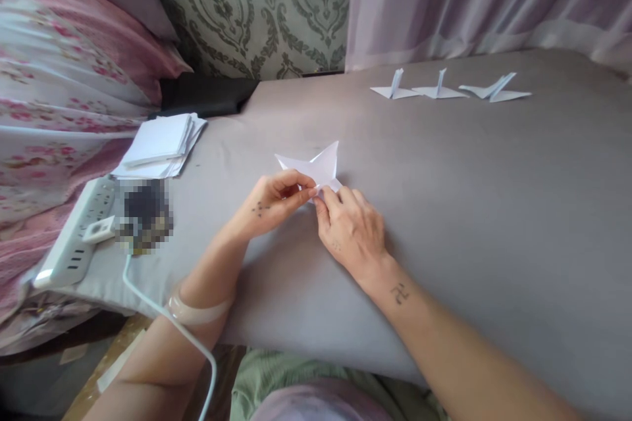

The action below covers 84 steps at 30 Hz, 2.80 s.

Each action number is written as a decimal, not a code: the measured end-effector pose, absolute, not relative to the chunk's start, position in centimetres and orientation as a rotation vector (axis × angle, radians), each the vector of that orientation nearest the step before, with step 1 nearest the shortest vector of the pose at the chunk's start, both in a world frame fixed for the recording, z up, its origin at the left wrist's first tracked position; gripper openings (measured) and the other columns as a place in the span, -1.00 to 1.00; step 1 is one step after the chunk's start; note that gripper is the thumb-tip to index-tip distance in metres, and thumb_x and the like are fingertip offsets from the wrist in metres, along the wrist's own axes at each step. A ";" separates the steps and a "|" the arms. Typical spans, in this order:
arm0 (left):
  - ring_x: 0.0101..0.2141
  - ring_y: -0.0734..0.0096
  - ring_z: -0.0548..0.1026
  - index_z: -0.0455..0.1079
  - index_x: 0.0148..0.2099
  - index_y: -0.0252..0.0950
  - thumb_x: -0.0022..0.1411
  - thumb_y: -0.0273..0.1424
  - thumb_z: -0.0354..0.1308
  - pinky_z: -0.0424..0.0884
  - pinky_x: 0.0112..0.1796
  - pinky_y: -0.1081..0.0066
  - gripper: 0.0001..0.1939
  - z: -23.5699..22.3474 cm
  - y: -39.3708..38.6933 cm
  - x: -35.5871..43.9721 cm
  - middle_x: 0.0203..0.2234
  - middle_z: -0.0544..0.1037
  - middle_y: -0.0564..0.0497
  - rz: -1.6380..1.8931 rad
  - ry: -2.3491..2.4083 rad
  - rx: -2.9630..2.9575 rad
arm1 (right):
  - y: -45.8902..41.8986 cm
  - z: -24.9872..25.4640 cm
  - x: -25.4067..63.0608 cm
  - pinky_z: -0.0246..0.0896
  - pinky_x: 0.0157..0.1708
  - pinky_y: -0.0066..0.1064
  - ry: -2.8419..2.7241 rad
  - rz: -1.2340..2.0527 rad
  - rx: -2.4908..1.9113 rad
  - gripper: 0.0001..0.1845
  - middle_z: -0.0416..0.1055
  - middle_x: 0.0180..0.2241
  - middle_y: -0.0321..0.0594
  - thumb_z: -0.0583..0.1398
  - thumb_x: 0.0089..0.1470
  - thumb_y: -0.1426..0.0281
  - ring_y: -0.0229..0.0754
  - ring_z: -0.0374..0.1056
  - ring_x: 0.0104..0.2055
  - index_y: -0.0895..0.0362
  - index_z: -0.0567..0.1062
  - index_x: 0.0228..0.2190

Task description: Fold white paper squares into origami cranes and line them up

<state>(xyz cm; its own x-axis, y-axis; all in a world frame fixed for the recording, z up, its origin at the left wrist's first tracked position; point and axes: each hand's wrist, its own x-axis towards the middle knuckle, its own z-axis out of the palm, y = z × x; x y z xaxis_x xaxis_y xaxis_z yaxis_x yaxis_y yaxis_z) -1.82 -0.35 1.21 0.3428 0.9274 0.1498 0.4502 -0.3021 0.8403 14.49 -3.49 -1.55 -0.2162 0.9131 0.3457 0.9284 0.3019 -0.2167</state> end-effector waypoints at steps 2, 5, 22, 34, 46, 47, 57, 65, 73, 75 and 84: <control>-0.57 0.58 0.19 0.42 -0.28 -0.29 0.25 -0.30 0.11 0.15 -0.53 0.50 -0.83 1.1 -0.3 -1.9 -0.58 0.34 0.12 0.850 1.236 1.867 | -3.6 -1.5 14.6 -0.20 -0.49 -0.31 -2.144 -0.007 -1.654 -0.72 0.45 -0.35 -0.20 -0.01 0.26 0.29 -0.14 0.31 -0.27 0.08 0.46 -0.20; -0.61 0.59 0.13 0.37 -0.28 -0.29 0.26 -0.27 0.09 0.09 -0.57 0.50 -0.82 1.0 -0.2 -2.0 -0.64 0.24 0.15 0.830 1.276 1.816 | -3.7 -1.5 14.7 -0.15 -0.47 -0.32 -2.116 0.055 -1.652 -0.79 0.47 -0.31 -0.21 0.05 0.17 0.40 -0.15 0.31 -0.24 0.12 0.43 -0.18; -0.62 0.61 0.15 0.42 -0.26 -0.33 0.32 -0.24 0.03 0.08 -0.57 0.53 -0.73 1.5 -0.3 -2.5 -0.66 0.21 0.16 0.625 1.272 1.885 | -3.6 -2.4 15.0 -0.02 -0.41 -0.34 -2.082 0.087 -1.608 -0.87 0.46 -0.30 -0.24 0.13 0.15 0.34 -0.14 0.30 -0.21 0.08 0.46 -0.27; -0.67 0.69 0.22 0.27 -0.26 -0.32 0.31 -0.25 0.07 0.18 -0.65 0.62 -0.78 0.9 -0.2 -2.1 -0.58 0.31 0.16 0.729 1.116 1.704 | -3.7 -2.4 15.0 -0.01 -0.38 -0.35 -2.084 0.093 -1.587 -0.87 0.46 -0.31 -0.22 0.14 0.16 0.31 -0.15 0.29 -0.22 0.10 0.45 -0.34; -0.67 0.71 0.22 0.35 -0.29 -0.36 0.24 -0.19 0.17 0.16 -0.69 0.65 -0.71 0.9 0.0 -1.8 -0.62 0.32 0.15 0.727 1.064 1.599 | -3.6 -2.6 14.8 -0.07 -0.42 -0.33 -2.127 0.023 -1.570 -0.75 0.41 -0.35 -0.17 0.09 0.22 0.26 -0.14 0.25 -0.25 0.11 0.45 -0.40; -0.68 0.71 0.21 0.35 -0.29 -0.36 0.23 -0.19 0.18 0.16 -0.70 0.65 -0.71 0.8 0.1 -1.7 -0.62 0.33 0.15 0.735 1.070 1.588 | -3.6 -2.6 14.8 -0.06 -0.41 -0.33 -2.128 0.024 -1.569 -0.75 0.41 -0.36 -0.17 0.08 0.22 0.27 -0.14 0.24 -0.26 0.12 0.45 -0.40; -0.64 0.69 0.24 0.44 -0.31 -0.37 0.14 -0.20 0.28 0.16 -0.69 0.63 -0.70 0.9 -0.2 -1.4 -0.55 0.45 0.07 0.818 1.105 1.603 | -3.5 -2.8 14.9 -0.04 -0.38 -0.32 -2.145 0.007 -1.557 -0.70 0.40 -0.36 -0.15 0.04 0.24 0.23 -0.12 0.23 -0.26 0.13 0.47 -0.37; -0.66 0.69 0.20 0.50 -0.25 -0.32 0.20 -0.24 0.22 0.13 -0.68 0.58 -0.77 0.9 -0.2 -1.5 -0.55 0.44 0.08 0.828 1.111 1.656 | -3.5 -2.7 14.9 -0.04 -0.37 -0.31 -2.145 0.011 -1.556 -0.71 0.39 -0.36 -0.14 0.05 0.23 0.27 -0.12 0.22 -0.26 0.14 0.47 -0.39; -0.54 0.62 0.30 0.49 -0.28 -0.33 0.20 -0.27 0.22 0.20 -0.60 0.57 -0.79 0.8 -0.2 -1.2 -0.40 0.51 0.02 0.855 1.067 1.715 | -3.6 -2.7 14.9 -0.03 -0.36 -0.31 -2.141 0.019 -1.549 -0.70 0.39 -0.36 -0.14 0.02 0.25 0.29 -0.12 0.23 -0.25 0.14 0.48 -0.39; -0.52 0.61 0.33 0.48 -0.27 -0.34 0.22 -0.29 0.20 0.22 -0.57 0.57 -0.81 0.9 -0.1 -1.1 -0.42 0.51 0.02 0.839 1.066 1.723 | -3.6 -2.6 14.8 -0.04 -0.38 -0.31 -2.138 0.024 -1.557 -0.70 0.40 -0.36 -0.14 0.03 0.25 0.29 -0.12 0.23 -0.25 0.14 0.48 -0.39; -0.54 0.59 0.30 0.45 -0.25 -0.31 0.25 -0.31 0.17 0.24 -0.54 0.55 -0.84 1.1 0.2 -0.8 -0.52 0.44 0.07 0.773 1.032 1.774 | -3.5 -3.0 14.9 -0.06 -0.39 -0.31 -2.129 0.027 -1.530 -0.68 0.40 -0.36 -0.15 0.01 0.26 0.34 -0.14 0.22 -0.27 0.13 0.51 -0.38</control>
